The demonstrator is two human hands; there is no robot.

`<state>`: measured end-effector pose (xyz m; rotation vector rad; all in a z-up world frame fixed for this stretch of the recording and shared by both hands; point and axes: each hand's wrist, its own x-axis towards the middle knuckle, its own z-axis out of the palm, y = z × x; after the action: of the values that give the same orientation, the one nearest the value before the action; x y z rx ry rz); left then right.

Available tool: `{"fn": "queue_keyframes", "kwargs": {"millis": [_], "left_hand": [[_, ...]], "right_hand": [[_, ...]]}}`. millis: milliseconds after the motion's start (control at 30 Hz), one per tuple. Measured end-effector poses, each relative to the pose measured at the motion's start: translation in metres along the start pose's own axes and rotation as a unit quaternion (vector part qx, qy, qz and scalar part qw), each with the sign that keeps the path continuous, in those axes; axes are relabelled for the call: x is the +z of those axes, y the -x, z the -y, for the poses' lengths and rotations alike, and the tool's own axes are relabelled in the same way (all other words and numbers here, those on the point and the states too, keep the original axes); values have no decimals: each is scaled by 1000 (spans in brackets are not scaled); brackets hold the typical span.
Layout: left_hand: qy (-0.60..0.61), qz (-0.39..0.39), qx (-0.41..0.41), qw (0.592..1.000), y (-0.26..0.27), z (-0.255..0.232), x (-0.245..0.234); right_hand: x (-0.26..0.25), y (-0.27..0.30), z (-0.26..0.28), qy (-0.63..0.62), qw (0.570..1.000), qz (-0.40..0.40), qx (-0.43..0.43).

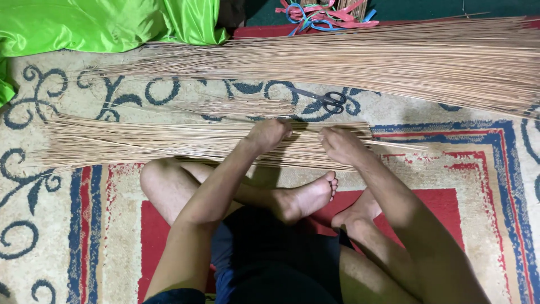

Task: Trimming and organizing thin wooden sticks for broom making

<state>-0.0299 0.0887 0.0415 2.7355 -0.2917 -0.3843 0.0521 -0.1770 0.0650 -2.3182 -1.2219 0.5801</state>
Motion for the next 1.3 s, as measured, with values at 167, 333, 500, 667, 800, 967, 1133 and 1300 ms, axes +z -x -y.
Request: {"fn": "queue_keyframes", "kwargs": {"millis": [167,333,500,667,800,967,1133,1300], "left_hand": [[-8,-10,12,1000,-18,-19,15],[4,4,-2,1000,4,-7,-5],[-13,-22,-31,999,31,27,-21],[-4,-21,-23,1000,30,13,-17],[24,-28,-16,999,11,-2,-3],[2,-29,1,1000,-7,-9,13],[28,-23,-8,999,41,-1,-37],[0,-43,-39,998,59,20,-35]], "right_hand": [[31,-21,11,8,999,-28,-18],[29,-11,-28,11,999,-41,3],[4,11,-85,11,999,-37,16],[-9,6,-39,-23,999,-19,26],[2,-12,10,-25,1000,-5,-6],[26,-27,9,-20,999,-31,-31],[13,-8,-43,-10,999,-38,-19],[-7,10,-70,-12,999,-19,35]]}}
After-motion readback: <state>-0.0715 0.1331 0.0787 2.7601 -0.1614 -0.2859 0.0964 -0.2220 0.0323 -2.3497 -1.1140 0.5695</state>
